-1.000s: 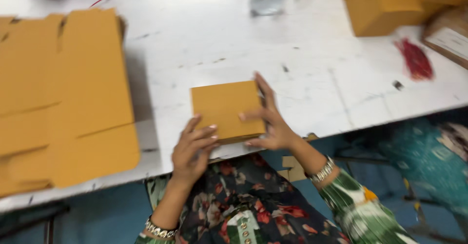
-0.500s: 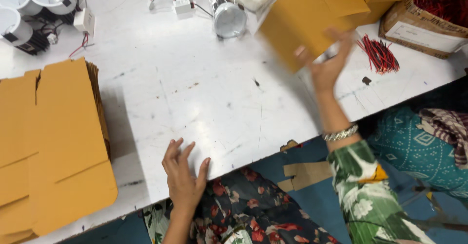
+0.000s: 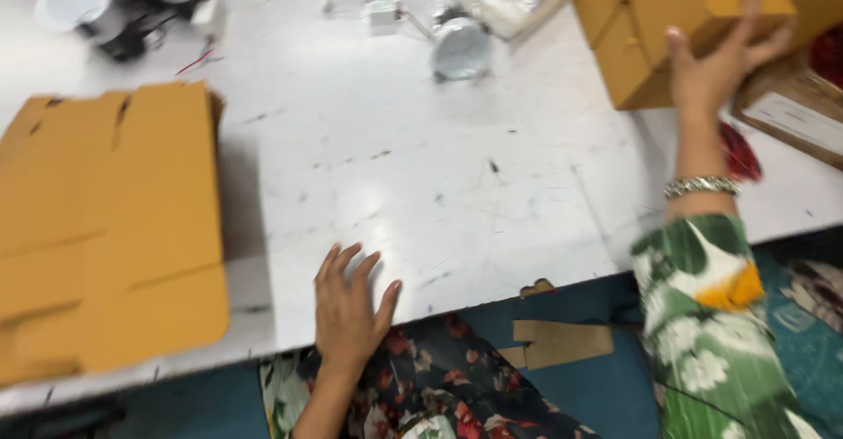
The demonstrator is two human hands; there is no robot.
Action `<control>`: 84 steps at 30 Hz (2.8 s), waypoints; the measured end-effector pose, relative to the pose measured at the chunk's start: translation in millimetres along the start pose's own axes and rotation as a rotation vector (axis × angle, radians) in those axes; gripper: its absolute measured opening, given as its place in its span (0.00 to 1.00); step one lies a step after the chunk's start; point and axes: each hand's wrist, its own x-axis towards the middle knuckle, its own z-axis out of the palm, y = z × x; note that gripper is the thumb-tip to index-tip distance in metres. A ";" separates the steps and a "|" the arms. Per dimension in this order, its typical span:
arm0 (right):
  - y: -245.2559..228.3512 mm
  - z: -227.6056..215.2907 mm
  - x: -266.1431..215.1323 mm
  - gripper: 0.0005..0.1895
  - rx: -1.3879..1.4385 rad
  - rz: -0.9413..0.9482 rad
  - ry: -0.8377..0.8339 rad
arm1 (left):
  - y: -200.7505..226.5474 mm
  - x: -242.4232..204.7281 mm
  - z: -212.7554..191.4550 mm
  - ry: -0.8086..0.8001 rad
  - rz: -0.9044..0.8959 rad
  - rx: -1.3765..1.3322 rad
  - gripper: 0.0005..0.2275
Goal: The person assembles flat cardboard boxes, places a packaged cylindrical object and a small white adapter into each, and closes the flaps. The process is repeated multiple times at a workbench with stacks of flat boxes and packaged items nearby.
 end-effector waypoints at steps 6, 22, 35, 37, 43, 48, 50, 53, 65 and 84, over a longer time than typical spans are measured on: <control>-81.9 -1.0 -111.1 0.52 0.206 -0.084 -0.240 | 2.5 -2.5 -19.3 0.026 -0.001 -0.223 0.18; -241.2 -74.8 -268.8 0.11 0.061 -0.371 -0.346 | -40.6 24.0 -163.3 0.277 -0.286 0.320 0.44; -258.8 -82.9 -265.4 0.03 0.086 -0.334 -0.221 | -82.4 64.9 -146.2 0.058 -0.270 0.336 0.40; -261.6 -81.4 -265.9 0.02 0.094 -0.316 -0.224 | -79.6 58.6 -146.0 0.092 -0.227 0.270 0.39; -268.8 -86.4 -259.3 0.02 0.107 -0.326 -0.296 | -55.9 36.2 -143.5 0.081 -0.139 0.149 0.40; -309.9 -74.1 -256.5 0.14 0.753 0.493 -0.639 | -9.1 6.3 -111.7 0.150 -0.009 0.006 0.38; -335.2 -56.4 -268.9 0.25 1.417 0.954 -0.823 | 19.3 -8.2 -90.0 0.145 -0.002 -0.087 0.39; -353.0 -41.7 -285.7 0.28 1.559 0.976 -0.663 | 57.1 -25.9 -66.1 0.033 0.059 -0.161 0.37; -316.8 -174.5 -101.9 0.11 0.482 -0.292 -0.654 | 22.2 -26.4 -74.7 0.115 0.013 -0.576 0.20; -379.3 -153.9 -109.0 0.54 -0.248 -0.723 -0.586 | 4.7 -1.1 -47.7 -0.082 -0.244 -0.679 0.13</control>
